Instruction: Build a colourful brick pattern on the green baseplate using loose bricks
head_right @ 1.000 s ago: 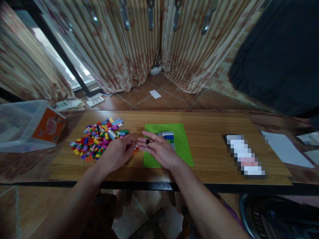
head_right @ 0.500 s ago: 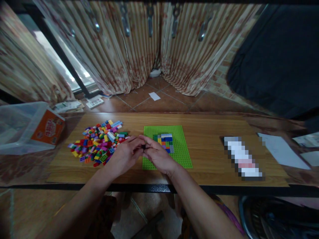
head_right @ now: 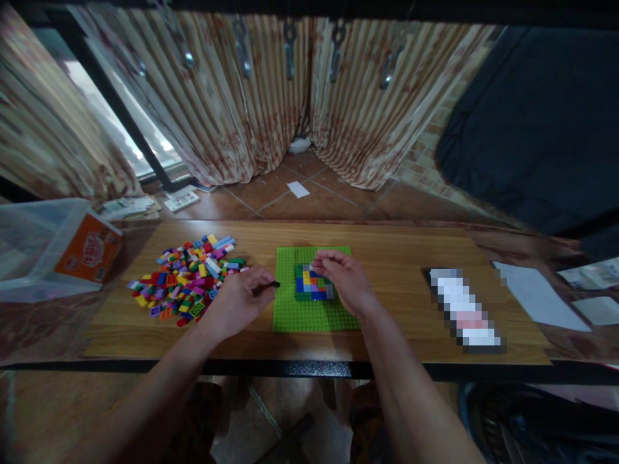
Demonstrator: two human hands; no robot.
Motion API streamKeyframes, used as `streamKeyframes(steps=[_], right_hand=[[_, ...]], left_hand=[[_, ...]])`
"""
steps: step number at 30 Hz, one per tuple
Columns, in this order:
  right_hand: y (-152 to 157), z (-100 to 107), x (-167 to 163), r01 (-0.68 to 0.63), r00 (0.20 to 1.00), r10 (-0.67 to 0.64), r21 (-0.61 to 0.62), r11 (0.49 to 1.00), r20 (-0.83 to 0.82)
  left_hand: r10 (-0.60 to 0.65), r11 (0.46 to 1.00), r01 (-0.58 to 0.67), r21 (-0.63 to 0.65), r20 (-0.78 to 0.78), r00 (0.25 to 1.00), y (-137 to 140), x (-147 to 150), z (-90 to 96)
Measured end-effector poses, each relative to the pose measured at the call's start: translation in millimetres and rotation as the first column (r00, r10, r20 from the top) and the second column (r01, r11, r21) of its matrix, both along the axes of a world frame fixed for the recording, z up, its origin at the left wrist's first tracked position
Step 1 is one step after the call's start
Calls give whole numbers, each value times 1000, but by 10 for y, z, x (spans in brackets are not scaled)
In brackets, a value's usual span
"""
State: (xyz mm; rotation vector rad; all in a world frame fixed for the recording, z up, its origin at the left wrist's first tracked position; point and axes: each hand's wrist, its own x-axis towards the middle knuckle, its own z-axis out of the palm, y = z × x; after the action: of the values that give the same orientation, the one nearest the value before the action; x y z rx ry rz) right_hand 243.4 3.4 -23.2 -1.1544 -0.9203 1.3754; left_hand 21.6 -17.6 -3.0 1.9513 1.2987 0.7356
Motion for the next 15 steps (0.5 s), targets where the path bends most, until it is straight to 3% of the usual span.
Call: streamKeyframes(steps=[7,15], right_hand=[[-43,21,38,-101,995,102,51,994,-13],[7,-14,37,52,968,-66,65,997,242]], left_hand=[[-15,1000,15,-5,39,999,24,43,-50],[2,999,-3,33,26,1000,28,73,-53]])
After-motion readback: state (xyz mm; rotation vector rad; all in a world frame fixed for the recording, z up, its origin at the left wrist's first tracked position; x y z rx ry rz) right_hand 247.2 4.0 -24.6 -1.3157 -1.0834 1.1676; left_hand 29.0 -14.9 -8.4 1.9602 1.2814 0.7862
